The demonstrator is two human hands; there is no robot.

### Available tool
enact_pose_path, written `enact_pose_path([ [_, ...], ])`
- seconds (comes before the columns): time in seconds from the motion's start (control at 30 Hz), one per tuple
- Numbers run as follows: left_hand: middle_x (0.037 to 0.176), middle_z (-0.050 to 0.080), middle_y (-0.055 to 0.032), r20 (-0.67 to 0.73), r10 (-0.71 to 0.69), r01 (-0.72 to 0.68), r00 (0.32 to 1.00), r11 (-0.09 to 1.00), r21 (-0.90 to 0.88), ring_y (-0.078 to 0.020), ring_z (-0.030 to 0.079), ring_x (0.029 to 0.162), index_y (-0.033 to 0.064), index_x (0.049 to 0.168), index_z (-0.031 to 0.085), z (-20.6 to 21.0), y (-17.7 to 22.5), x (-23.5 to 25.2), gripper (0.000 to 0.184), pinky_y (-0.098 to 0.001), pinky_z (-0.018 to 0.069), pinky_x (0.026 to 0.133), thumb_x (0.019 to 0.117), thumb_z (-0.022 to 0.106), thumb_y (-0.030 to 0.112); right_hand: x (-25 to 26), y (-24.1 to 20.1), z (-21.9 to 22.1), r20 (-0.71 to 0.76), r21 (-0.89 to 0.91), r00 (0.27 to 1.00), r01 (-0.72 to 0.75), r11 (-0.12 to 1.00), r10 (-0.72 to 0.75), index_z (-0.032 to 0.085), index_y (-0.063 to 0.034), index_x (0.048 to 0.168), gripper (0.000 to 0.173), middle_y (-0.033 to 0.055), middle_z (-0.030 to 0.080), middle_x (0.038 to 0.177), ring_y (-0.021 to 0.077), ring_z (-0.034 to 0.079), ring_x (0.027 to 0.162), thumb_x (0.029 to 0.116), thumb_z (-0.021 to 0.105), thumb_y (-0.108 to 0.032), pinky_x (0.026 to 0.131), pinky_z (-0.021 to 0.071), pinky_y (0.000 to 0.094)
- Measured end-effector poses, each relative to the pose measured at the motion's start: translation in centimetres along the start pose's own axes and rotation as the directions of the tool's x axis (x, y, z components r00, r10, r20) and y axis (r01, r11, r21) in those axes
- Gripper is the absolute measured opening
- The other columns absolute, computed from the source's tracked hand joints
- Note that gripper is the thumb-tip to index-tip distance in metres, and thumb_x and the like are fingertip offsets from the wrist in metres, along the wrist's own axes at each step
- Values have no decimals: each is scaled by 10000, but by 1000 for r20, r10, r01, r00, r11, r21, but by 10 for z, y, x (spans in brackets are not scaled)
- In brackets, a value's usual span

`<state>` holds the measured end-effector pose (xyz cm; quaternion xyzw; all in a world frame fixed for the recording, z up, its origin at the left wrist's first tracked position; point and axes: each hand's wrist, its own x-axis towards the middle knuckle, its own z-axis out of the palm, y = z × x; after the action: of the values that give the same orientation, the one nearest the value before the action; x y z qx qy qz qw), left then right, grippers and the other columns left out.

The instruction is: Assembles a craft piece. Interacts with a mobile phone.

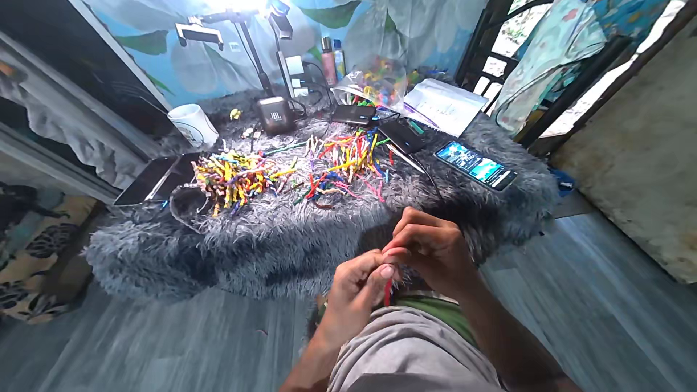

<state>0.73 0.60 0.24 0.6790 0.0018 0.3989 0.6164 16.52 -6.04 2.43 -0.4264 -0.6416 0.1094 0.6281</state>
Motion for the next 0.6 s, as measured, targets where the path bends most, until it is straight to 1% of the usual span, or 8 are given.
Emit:
enact_pose_path([
  [0.07,780,566,-64,-45,301,-214,953,767,604,-3,539,688,-47,931,656,3,-5,0,246,-90,456,659,1049,535,131,-1,-3,7,-89,-219,996,7,976,-27,684,12,801,285,26,607,787,-51,545,720,957,696,-227,658,447,66],
  [0.13,769,570,-114,-15,421,-243,907,552,798,-56,552,676,-59,943,670,4,-9,3,250,-108,456,654,1041,536,128,-1,-4,11,-133,-238,991,-36,971,4,660,3,783,284,18,589,775,-45,533,708,959,690,-217,657,443,75],
  [0.17,763,564,-100,-30,409,-233,912,578,782,-43,539,668,-59,941,672,4,-9,4,248,-101,445,643,1039,536,124,0,-4,11,-122,-146,991,-72,987,54,660,-3,800,264,-8,589,790,-64,541,708,965,683,-208,653,459,69],
  [0.3,686,493,154,-5,-56,56,998,997,-60,116,409,577,121,894,635,2,4,2,245,-71,332,517,1080,499,206,5,12,-6,293,496,952,-228,838,85,689,-112,1112,306,-118,684,987,-73,627,765,1042,570,-385,642,535,112],
  [0.37,692,557,205,192,-218,286,957,825,-488,130,433,547,198,907,708,-5,7,6,213,-69,341,485,1043,575,293,7,20,-11,366,553,930,-208,807,-11,702,-86,1160,257,-78,675,1080,-66,624,793,1040,604,-291,641,531,105],
  [0.43,727,591,197,305,-231,373,924,725,-579,126,456,559,195,941,719,-9,6,8,177,-72,360,490,1030,600,292,6,16,-11,286,510,958,-170,843,20,731,-82,1052,127,-84,687,1008,-79,626,759,1003,657,-173,630,538,91],
  [0.53,736,567,126,35,-37,40,999,996,-75,116,449,602,76,994,688,-2,3,5,190,-56,362,535,1064,539,170,4,2,-4,48,254,995,-101,962,92,640,-91,867,124,-94,603,857,-92,563,700,969,682,-148,612,503,76],
  [0.6,778,588,-59,-62,249,-177,966,821,542,0,543,682,-57,973,687,2,-3,2,219,-95,457,655,1036,549,103,2,-4,4,-71,122,992,-94,988,103,599,-67,826,158,-76,554,809,-92,491,653,943,686,-129,573,437,65],
])
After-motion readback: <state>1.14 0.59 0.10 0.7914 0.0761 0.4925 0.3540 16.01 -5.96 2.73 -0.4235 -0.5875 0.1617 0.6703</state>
